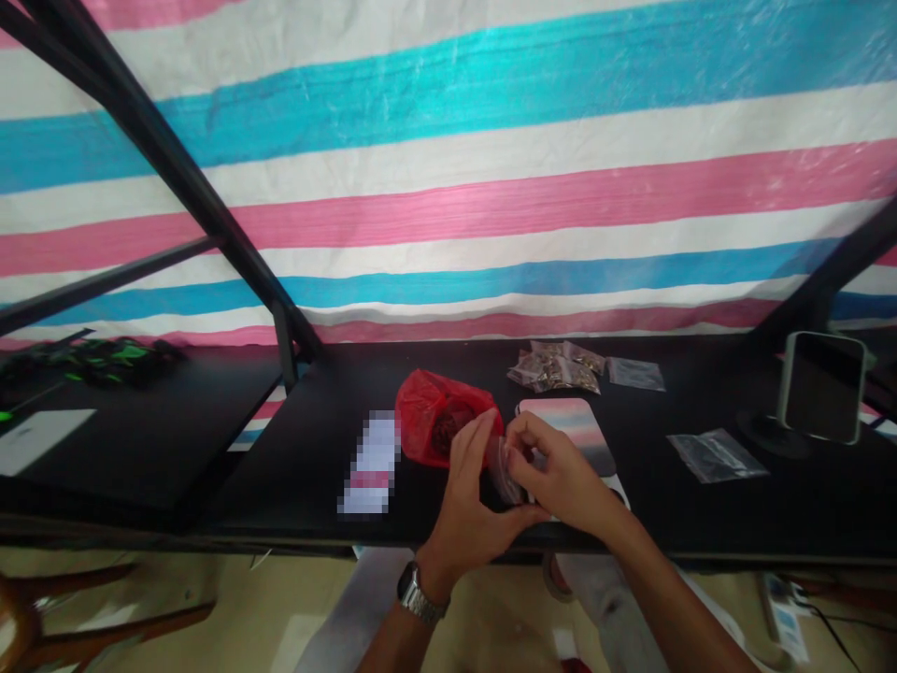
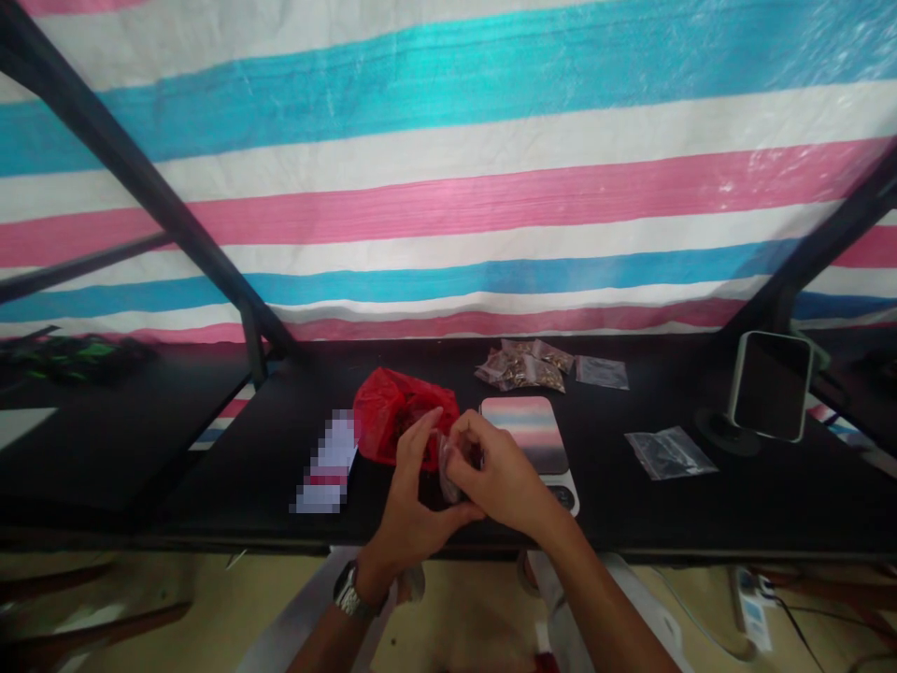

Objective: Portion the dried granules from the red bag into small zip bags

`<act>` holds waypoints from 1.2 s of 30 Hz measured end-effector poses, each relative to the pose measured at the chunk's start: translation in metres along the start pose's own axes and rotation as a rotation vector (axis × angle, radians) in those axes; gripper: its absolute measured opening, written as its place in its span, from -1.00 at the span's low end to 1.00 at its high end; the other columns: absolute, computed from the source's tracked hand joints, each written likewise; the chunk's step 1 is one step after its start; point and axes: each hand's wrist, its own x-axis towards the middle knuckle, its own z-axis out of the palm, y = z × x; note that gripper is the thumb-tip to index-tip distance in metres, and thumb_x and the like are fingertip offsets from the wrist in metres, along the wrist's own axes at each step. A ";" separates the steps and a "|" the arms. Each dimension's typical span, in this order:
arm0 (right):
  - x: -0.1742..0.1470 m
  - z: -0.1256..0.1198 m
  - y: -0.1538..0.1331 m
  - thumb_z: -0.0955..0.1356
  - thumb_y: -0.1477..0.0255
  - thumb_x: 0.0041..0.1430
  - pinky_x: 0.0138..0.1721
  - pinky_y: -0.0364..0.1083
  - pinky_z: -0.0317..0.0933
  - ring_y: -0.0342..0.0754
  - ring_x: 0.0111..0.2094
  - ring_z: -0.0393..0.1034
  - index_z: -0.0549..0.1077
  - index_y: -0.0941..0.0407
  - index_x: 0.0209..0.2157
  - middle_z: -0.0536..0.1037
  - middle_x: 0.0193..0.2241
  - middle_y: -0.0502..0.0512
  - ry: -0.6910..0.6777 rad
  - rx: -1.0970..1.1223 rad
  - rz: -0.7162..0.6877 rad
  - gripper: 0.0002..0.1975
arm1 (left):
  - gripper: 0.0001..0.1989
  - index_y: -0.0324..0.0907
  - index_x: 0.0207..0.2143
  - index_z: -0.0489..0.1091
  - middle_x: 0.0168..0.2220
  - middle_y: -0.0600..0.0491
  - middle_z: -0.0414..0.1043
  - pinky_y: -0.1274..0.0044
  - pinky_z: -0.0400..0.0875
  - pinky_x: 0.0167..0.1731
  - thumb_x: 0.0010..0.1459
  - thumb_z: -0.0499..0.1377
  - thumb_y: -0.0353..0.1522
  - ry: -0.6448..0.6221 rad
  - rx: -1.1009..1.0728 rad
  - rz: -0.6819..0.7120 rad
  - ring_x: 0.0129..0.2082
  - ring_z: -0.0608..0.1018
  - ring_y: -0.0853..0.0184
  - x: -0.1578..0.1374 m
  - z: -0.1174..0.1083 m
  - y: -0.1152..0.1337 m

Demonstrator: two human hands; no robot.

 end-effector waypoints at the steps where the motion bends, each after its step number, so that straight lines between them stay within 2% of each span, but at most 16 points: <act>1: 0.000 0.001 -0.001 0.31 0.45 0.21 -0.40 -0.14 0.17 -0.13 -0.46 0.24 0.29 0.02 -0.33 0.35 -0.49 -0.12 -0.035 0.032 0.005 -0.93 | 0.03 0.01 0.46 0.19 0.31 -0.20 0.40 0.09 0.42 0.29 0.01 0.54 -0.08 -0.022 -0.005 0.010 0.31 0.47 -0.05 0.000 0.000 -0.001; 4: 0.000 -0.003 -0.002 0.33 0.48 0.17 -0.40 -0.15 0.16 -0.14 -0.45 0.23 0.29 0.02 -0.31 0.34 -0.48 -0.13 -0.061 0.067 0.016 -0.90 | -0.20 0.02 0.32 0.36 0.19 -0.13 0.50 0.14 0.45 0.26 0.06 0.53 -0.18 -0.021 -0.048 0.010 0.22 0.54 0.01 0.003 0.000 -0.006; 7: 0.000 -0.013 -0.003 0.35 0.50 0.17 -0.40 -0.15 0.14 -0.14 -0.45 0.22 0.28 0.01 -0.28 0.34 -0.47 -0.14 -0.060 0.046 0.029 -0.85 | -0.39 -0.01 0.17 0.47 0.09 -0.08 0.55 0.23 0.51 0.17 0.09 0.52 -0.24 -0.043 -0.099 -0.078 0.10 0.60 0.09 0.006 -0.003 -0.009; 13: -0.003 -0.029 -0.002 0.36 0.53 0.19 -0.38 -0.15 0.13 -0.14 -0.41 0.22 0.29 0.02 -0.30 0.32 -0.43 -0.13 -0.138 -0.071 0.042 -0.84 | -0.21 -0.03 0.31 0.39 0.20 -0.14 0.49 0.22 0.45 0.25 0.05 0.54 -0.21 -0.249 -0.159 -0.242 0.20 0.55 0.04 0.004 -0.009 -0.004; 17: -0.006 -0.032 0.000 0.36 0.54 0.22 -0.38 -0.14 0.12 -0.13 -0.40 0.23 0.31 0.03 -0.33 0.36 -0.43 -0.11 -0.156 -0.159 0.052 -0.85 | -0.25 -0.03 0.31 0.39 0.19 -0.13 0.48 0.25 0.45 0.24 0.09 0.52 -0.24 -0.285 -0.205 -0.319 0.19 0.55 0.08 0.005 -0.008 -0.001; 19: -0.006 -0.034 -0.001 0.37 0.52 0.27 -0.38 -0.14 0.14 -0.13 -0.40 0.25 0.34 0.04 -0.35 0.40 -0.43 -0.10 -0.168 -0.186 0.052 -0.86 | -0.36 -0.05 0.23 0.46 0.12 -0.10 0.51 0.29 0.49 0.18 0.11 0.50 -0.26 -0.309 -0.217 -0.322 0.13 0.57 0.11 0.007 -0.007 0.001; 22: -0.004 -0.035 -0.002 0.36 0.44 0.35 -0.37 -0.13 0.20 -0.11 -0.40 0.31 0.42 0.04 -0.30 0.47 -0.40 -0.07 -0.172 -0.191 0.031 -0.91 | -0.58 -0.08 0.08 0.53 0.00 -0.05 0.55 0.37 0.53 0.07 0.18 0.44 -0.29 -0.237 -0.219 -0.287 0.00 0.60 0.17 0.009 -0.011 0.003; 25: 0.004 -0.024 -0.004 0.33 0.41 0.41 -0.31 -0.09 0.28 -0.06 -0.35 0.40 0.50 0.03 -0.20 0.56 -0.34 0.00 -0.044 -0.210 -0.044 -0.91 | -0.70 -0.08 0.04 0.55 -0.07 -0.04 0.56 0.41 0.53 0.00 0.26 0.37 -0.28 -0.050 -0.176 -0.272 -0.07 0.61 0.21 0.009 -0.022 0.000; 27: 0.012 -0.009 -0.004 0.31 0.45 0.42 -0.18 -0.03 0.33 -0.01 -0.24 0.47 0.53 0.04 -0.12 0.62 -0.25 0.07 0.025 -0.295 -0.115 -0.85 | -0.74 -0.10 0.02 0.55 -0.09 -0.04 0.56 0.41 0.53 -0.01 0.32 0.31 -0.25 0.061 -0.140 -0.279 -0.08 0.62 0.21 0.007 -0.031 -0.005; 29: 0.020 0.010 -0.005 0.31 0.51 0.43 0.01 0.05 0.31 0.07 -0.04 0.48 0.56 0.05 -0.04 0.66 -0.07 0.14 -0.033 -0.453 -0.187 -0.80 | -0.75 -0.12 0.01 0.54 -0.09 -0.05 0.57 0.39 0.54 0.00 0.34 0.27 -0.24 0.120 -0.089 -0.271 -0.06 0.62 0.19 0.001 -0.038 -0.011; 30: 0.023 0.019 -0.004 0.32 0.52 0.43 0.08 0.08 0.27 0.10 0.04 0.46 0.57 0.05 0.00 0.66 0.01 0.16 -0.089 -0.543 -0.207 -0.77 | -0.75 -0.12 0.00 0.54 -0.08 -0.05 0.57 0.37 0.54 0.01 0.34 0.27 -0.24 0.126 -0.050 -0.262 -0.05 0.62 0.18 -0.002 -0.041 -0.014; 32: 0.027 0.030 -0.002 0.34 0.50 0.44 0.15 0.15 0.21 0.15 0.11 0.41 0.60 0.08 0.00 0.66 0.03 0.18 -0.175 -0.725 -0.200 -0.78 | -0.74 -0.12 0.01 0.54 -0.06 -0.05 0.58 0.33 0.55 0.04 0.32 0.29 -0.25 0.102 0.052 -0.251 -0.03 0.62 0.16 -0.009 -0.044 -0.020; 34: 0.027 0.031 0.003 0.34 0.44 0.47 0.20 0.21 0.16 0.21 0.13 0.39 0.63 0.09 -0.07 0.68 -0.04 0.20 -0.186 -0.885 -0.148 -0.81 | -0.70 -0.11 0.05 0.53 0.00 -0.07 0.58 0.29 0.55 0.08 0.28 0.31 -0.27 0.049 0.145 -0.258 0.02 0.62 0.14 -0.016 -0.045 -0.025; 36: 0.025 0.024 0.010 0.34 0.36 0.49 0.24 0.27 0.09 0.28 0.18 0.35 0.66 0.11 -0.15 0.69 -0.07 0.24 -0.137 -1.007 -0.104 -0.77 | -0.68 -0.11 0.07 0.53 0.06 -0.09 0.56 0.27 0.54 0.13 0.28 0.31 -0.28 0.011 0.187 -0.281 0.08 0.61 0.12 -0.021 -0.044 -0.028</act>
